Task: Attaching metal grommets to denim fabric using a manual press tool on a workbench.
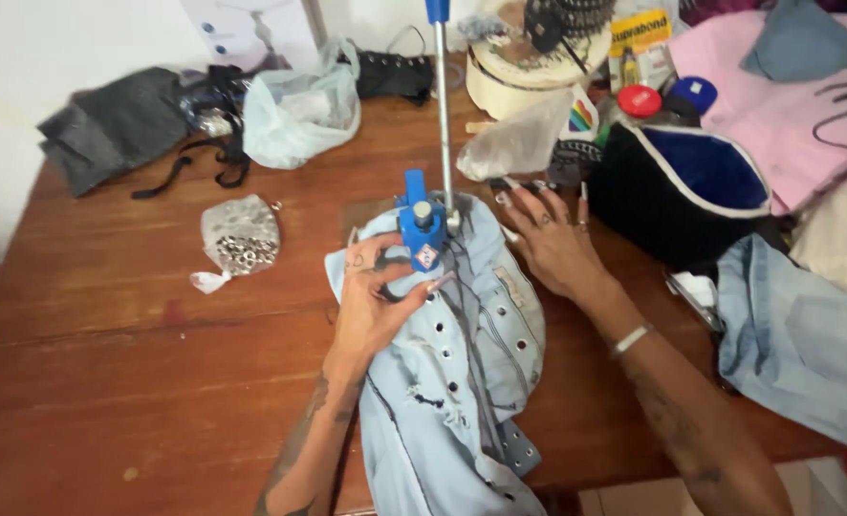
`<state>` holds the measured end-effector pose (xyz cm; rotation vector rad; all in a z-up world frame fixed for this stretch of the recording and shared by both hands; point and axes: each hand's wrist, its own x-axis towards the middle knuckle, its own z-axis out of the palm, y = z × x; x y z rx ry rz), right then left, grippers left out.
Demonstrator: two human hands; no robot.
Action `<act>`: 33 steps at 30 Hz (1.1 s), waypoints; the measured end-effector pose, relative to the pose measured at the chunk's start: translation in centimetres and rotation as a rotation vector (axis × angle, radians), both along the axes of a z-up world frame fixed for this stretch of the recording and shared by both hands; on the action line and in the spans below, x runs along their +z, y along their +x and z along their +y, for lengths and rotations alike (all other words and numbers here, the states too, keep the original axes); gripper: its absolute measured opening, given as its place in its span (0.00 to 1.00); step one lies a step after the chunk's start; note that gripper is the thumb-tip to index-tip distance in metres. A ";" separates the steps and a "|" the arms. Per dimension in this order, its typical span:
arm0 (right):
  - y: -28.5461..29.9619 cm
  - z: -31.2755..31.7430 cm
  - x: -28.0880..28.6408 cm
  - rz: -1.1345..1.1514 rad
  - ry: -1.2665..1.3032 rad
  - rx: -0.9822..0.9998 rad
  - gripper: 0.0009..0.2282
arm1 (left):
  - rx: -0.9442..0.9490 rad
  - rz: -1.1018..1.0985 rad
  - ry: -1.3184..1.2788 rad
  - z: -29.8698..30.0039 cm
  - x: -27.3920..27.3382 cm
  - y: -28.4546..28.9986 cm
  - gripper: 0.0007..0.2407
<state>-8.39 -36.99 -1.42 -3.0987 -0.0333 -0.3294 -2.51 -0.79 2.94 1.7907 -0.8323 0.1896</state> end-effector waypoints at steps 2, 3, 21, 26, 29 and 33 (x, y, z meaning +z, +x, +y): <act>2.3 0.0 0.6 0.089 -0.044 -0.085 0.26 | -0.013 0.002 -0.013 -0.1 0.8 0.0 0.12; 3.2 -0.7 0.1 0.082 -0.046 -0.078 0.26 | -0.006 -0.005 -0.016 0.0 0.4 0.3 0.12; -7.0 3.7 6.5 0.140 -0.108 0.025 0.22 | -0.021 0.039 -0.007 0.2 -0.9 0.6 0.12; -15.7 1.9 2.3 0.060 0.077 0.038 0.18 | -0.055 -0.011 -0.050 0.0 -2.0 1.2 0.11; -18.7 -0.2 -1.5 -0.088 0.220 -0.013 0.21 | -0.072 0.011 -0.066 0.4 -1.7 1.2 0.11; -19.1 0.8 -0.5 -0.159 0.216 -0.040 0.25 | -0.067 0.021 -0.067 0.4 -1.5 0.6 0.12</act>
